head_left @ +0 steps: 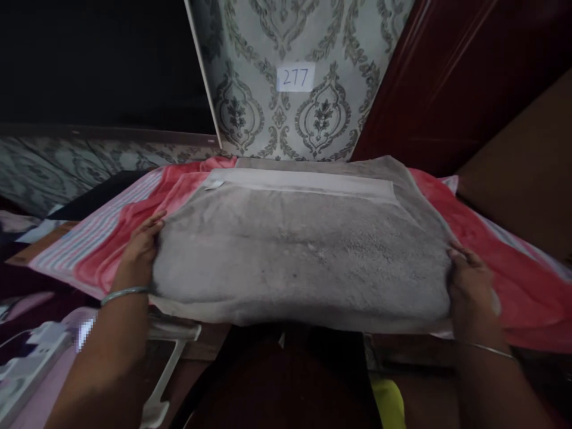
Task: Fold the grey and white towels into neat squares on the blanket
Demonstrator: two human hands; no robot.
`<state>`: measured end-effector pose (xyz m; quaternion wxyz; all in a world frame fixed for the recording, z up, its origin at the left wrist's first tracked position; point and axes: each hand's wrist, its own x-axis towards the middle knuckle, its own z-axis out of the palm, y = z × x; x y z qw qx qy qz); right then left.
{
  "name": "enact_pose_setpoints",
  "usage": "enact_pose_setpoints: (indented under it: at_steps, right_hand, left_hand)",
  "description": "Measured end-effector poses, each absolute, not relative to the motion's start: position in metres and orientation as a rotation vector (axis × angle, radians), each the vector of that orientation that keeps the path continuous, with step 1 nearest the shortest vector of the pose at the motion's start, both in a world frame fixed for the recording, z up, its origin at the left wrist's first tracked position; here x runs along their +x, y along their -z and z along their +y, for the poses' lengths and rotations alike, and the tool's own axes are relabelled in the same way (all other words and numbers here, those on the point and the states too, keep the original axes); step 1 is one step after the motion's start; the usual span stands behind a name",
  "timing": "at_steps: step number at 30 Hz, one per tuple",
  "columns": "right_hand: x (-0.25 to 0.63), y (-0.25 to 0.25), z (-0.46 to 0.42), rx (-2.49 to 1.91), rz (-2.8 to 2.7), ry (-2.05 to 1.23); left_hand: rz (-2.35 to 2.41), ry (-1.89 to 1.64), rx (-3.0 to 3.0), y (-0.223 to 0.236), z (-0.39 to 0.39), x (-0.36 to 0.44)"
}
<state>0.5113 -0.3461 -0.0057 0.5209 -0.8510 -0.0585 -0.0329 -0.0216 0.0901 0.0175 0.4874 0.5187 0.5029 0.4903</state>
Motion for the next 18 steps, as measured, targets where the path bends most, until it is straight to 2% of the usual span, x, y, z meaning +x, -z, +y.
enact_pose_setpoints:
  at_steps: [5, 12, 18]
  right_hand:
    - [0.520, 0.012, -0.346, -1.946, -0.092, 0.105]
    - [0.511, 0.015, -0.344, -1.948, -0.058, 0.312]
    - [0.518, 0.025, -0.345, -1.943, -0.080, 0.352]
  left_hand:
    - [1.166, -1.231, 1.128, -0.027, 0.083, -0.018]
    - [1.259, -1.372, 1.196, -0.022, 0.081, -0.011]
    - [1.318, -1.373, 1.322, -0.015, 0.087, -0.016]
